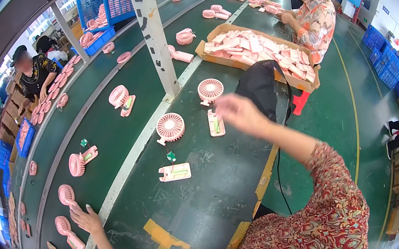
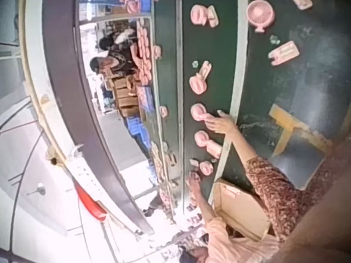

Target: The person assembles portable electric fans by attaching the fan head to the handle base, snapping the plastic casing shut, testing the fan by pressing its power button, and placing the assembled fans onto the conveyor belt.

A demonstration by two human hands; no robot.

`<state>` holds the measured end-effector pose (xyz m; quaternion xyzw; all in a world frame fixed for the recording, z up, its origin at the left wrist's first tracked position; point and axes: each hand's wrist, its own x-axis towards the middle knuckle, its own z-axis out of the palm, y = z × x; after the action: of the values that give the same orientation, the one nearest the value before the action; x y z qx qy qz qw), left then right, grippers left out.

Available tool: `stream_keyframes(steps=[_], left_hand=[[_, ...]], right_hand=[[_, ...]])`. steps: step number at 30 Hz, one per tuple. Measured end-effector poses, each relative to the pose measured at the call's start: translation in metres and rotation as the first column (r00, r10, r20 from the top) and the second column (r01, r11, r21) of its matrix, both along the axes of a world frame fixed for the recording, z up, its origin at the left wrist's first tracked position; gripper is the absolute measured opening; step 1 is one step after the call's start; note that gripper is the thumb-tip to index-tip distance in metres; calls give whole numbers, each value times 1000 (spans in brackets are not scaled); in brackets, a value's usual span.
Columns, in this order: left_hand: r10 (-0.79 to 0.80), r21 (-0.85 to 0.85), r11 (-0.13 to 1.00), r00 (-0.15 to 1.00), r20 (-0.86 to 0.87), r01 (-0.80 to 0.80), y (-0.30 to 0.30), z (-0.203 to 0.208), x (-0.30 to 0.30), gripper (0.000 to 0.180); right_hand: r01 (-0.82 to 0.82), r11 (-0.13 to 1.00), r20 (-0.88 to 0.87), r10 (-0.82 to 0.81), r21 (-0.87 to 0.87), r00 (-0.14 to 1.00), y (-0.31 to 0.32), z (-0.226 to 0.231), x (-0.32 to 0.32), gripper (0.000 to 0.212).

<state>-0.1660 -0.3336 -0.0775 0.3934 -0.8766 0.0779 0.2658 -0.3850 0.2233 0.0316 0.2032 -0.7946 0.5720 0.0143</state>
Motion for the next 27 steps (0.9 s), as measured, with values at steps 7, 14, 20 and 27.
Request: stream_keyframes(steps=[7, 14, 20, 27], left_hand=[[-224, 46, 971, 961, -165, 234, 86, 18, 21, 60], [-157, 156, 971, 976, -152, 181, 143, 7, 65, 47], [-126, 162, 976, 985, -121, 145, 164, 5, 81, 40], [-137, 175, 974, 989, -57, 145, 167, 7, 75, 33]], right_hand=[[518, 635, -507, -221, 574, 833, 109, 0, -192, 77], [461, 503, -408, -218, 732, 886, 119, -11, -275, 112], [314, 403, -232, -239, 860, 943, 102, -17, -307, 117], [285, 232, -240, -205, 930, 949, 100, -20, -325, 92]])
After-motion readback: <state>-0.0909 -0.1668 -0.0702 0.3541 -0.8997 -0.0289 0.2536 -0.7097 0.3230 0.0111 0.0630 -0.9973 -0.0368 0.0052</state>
